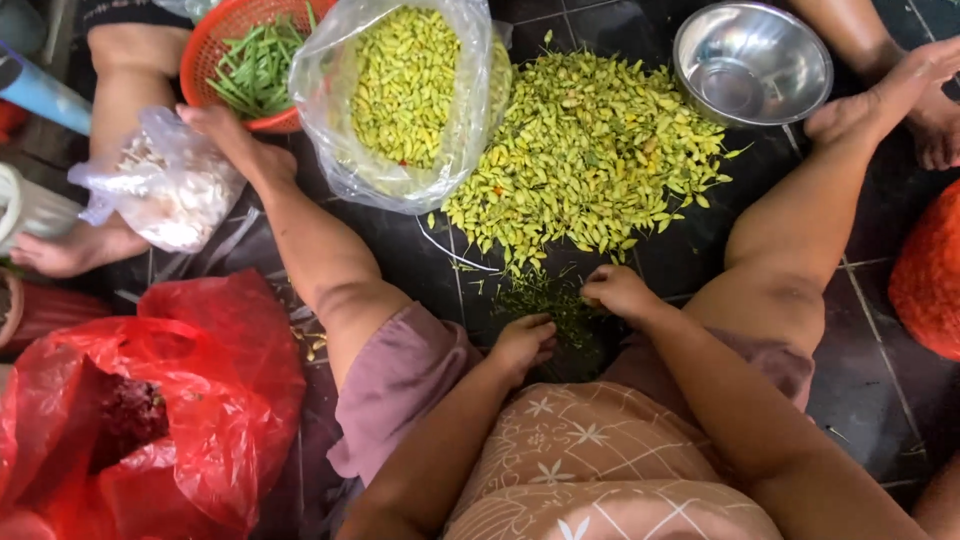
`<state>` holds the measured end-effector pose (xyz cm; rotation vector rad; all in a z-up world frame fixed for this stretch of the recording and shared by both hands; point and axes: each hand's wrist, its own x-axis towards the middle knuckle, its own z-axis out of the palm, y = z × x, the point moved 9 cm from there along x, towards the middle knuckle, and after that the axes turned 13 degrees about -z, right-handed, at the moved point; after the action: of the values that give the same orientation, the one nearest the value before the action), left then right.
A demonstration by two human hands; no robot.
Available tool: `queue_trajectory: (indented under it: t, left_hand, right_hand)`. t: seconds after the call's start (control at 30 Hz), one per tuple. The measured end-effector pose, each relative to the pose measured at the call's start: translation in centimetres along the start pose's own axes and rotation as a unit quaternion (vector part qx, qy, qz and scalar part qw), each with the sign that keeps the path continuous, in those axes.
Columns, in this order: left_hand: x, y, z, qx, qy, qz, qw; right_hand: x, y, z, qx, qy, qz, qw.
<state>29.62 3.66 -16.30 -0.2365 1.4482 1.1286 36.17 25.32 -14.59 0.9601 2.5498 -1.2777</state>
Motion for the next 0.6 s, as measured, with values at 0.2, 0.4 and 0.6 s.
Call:
queue_trajectory:
  t: [0.2,0.4,0.6]
  left_hand:
    - [-3.7,2.5,0.7,-0.079,-0.057,0.054,0.994]
    - [-1.6,0.9,-1.6,-0.062,-0.062,0.105,0.991]
    - [-2.0,0.7,-3.0,-0.052,0.002,0.087,0.995]
  right_hand:
    - [-5.9,-6.5,5.4,0.454,-0.049,0.091,0.885]
    - [-5.8,-6.8,5.1,0.407,-0.031,0.04,0.912]
    - [-6.7,-7.1,5.6,0.424,-0.023,0.041,0.904]
